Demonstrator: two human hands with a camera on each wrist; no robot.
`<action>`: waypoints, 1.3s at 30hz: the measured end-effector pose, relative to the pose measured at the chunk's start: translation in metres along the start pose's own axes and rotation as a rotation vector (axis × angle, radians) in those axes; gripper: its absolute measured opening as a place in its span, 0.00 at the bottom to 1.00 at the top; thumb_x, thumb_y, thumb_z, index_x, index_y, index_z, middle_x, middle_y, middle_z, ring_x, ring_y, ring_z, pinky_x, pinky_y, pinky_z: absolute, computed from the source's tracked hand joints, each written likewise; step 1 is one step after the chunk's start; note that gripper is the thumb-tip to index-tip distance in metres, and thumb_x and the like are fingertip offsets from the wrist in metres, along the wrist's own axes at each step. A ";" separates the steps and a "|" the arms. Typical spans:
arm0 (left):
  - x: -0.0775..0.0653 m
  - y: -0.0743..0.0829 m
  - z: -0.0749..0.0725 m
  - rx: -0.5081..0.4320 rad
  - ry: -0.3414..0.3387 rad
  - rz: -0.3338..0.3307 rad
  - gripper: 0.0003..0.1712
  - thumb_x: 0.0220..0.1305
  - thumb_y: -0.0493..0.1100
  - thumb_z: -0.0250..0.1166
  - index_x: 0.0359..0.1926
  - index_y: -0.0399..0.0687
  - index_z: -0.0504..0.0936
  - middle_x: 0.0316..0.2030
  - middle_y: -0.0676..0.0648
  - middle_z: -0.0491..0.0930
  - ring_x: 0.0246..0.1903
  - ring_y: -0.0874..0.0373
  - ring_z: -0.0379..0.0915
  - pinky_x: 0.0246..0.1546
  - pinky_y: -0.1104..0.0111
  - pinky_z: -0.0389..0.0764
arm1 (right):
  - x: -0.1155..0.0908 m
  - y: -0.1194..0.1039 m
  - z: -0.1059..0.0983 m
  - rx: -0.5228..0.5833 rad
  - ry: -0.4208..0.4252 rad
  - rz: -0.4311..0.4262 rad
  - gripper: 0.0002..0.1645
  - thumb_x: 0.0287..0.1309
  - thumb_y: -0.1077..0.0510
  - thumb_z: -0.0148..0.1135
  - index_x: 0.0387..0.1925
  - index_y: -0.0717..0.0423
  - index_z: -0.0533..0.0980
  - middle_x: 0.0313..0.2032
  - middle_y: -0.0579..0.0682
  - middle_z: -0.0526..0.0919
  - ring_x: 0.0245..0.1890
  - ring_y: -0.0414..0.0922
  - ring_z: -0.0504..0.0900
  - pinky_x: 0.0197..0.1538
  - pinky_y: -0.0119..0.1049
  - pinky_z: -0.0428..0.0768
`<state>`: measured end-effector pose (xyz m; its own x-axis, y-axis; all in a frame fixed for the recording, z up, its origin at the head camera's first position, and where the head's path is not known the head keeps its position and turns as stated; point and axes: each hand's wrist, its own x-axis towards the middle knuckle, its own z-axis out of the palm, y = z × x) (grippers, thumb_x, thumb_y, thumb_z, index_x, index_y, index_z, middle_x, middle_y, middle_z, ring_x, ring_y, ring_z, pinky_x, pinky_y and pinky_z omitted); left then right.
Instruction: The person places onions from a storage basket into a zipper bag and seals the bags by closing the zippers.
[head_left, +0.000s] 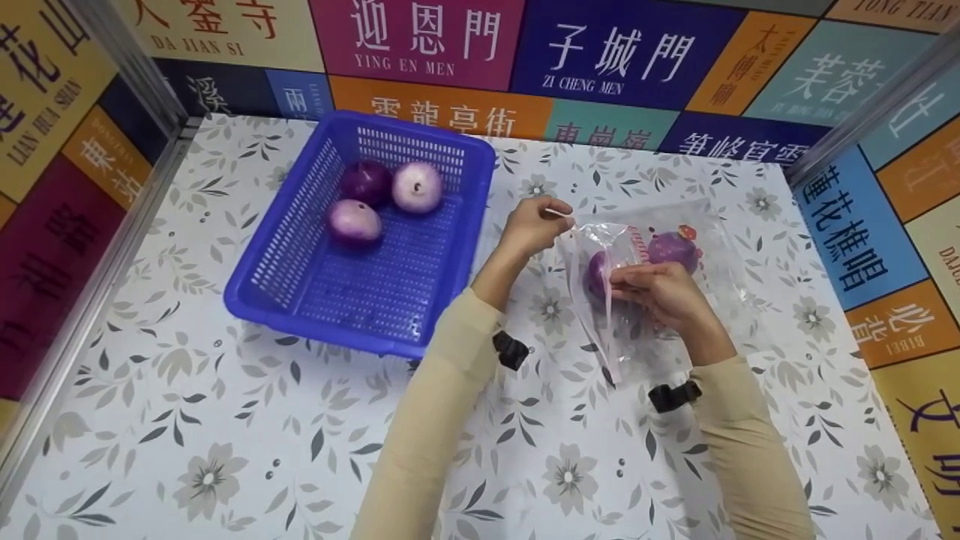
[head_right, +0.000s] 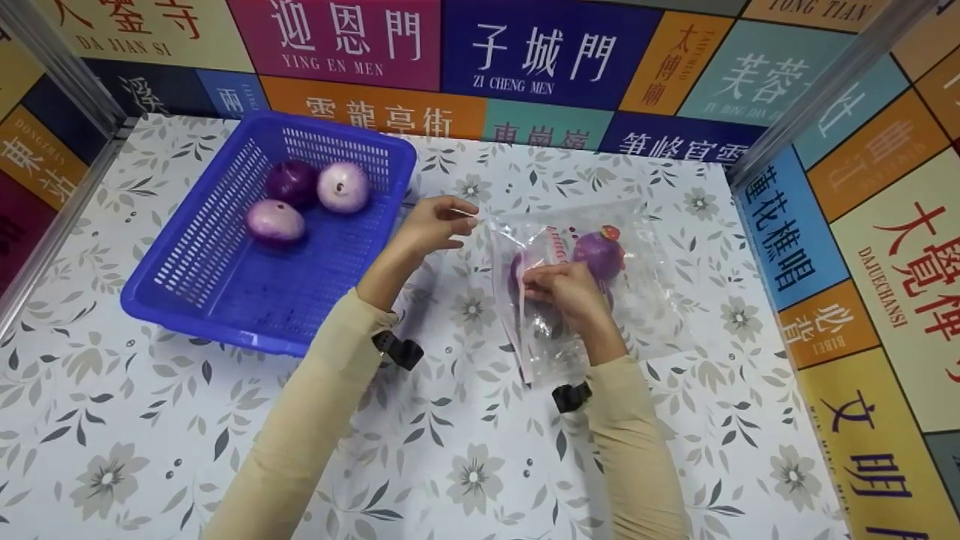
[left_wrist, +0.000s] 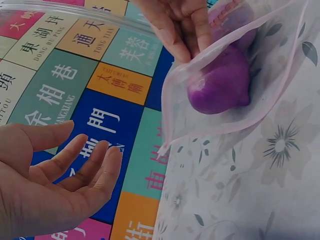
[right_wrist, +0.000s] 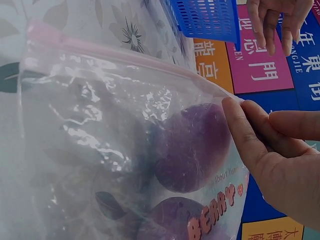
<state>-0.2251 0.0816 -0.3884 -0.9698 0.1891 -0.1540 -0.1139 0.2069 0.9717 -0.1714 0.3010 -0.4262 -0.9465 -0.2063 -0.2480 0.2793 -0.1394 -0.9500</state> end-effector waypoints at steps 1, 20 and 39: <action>0.000 0.001 -0.001 -0.006 -0.002 0.004 0.12 0.57 0.36 0.63 0.43 0.36 0.80 0.37 0.41 0.81 0.29 0.56 0.74 0.24 0.75 0.74 | 0.000 0.000 0.000 0.002 -0.001 0.000 0.14 0.58 0.78 0.41 0.37 0.81 0.74 0.31 0.59 0.82 0.35 0.50 0.82 0.46 0.43 0.78; 0.001 0.023 -0.049 -0.017 0.027 0.053 0.12 0.58 0.36 0.61 0.44 0.36 0.79 0.40 0.40 0.80 0.32 0.59 0.73 0.30 0.69 0.78 | 0.000 0.002 -0.003 0.011 -0.008 0.008 0.14 0.58 0.78 0.43 0.35 0.78 0.76 0.32 0.59 0.82 0.35 0.49 0.81 0.46 0.44 0.77; 0.003 0.010 -0.099 -0.120 0.164 0.029 0.14 0.58 0.32 0.60 0.46 0.32 0.77 0.39 0.39 0.78 0.33 0.55 0.73 0.25 0.70 0.73 | -0.002 0.000 -0.003 0.020 0.001 0.016 0.15 0.58 0.78 0.42 0.34 0.75 0.78 0.31 0.58 0.82 0.34 0.50 0.82 0.45 0.42 0.78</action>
<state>-0.2502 -0.0111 -0.3608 -0.9941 0.0321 -0.1037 -0.1007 0.0860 0.9912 -0.1698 0.3046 -0.4267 -0.9420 -0.2076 -0.2637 0.2979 -0.1552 -0.9419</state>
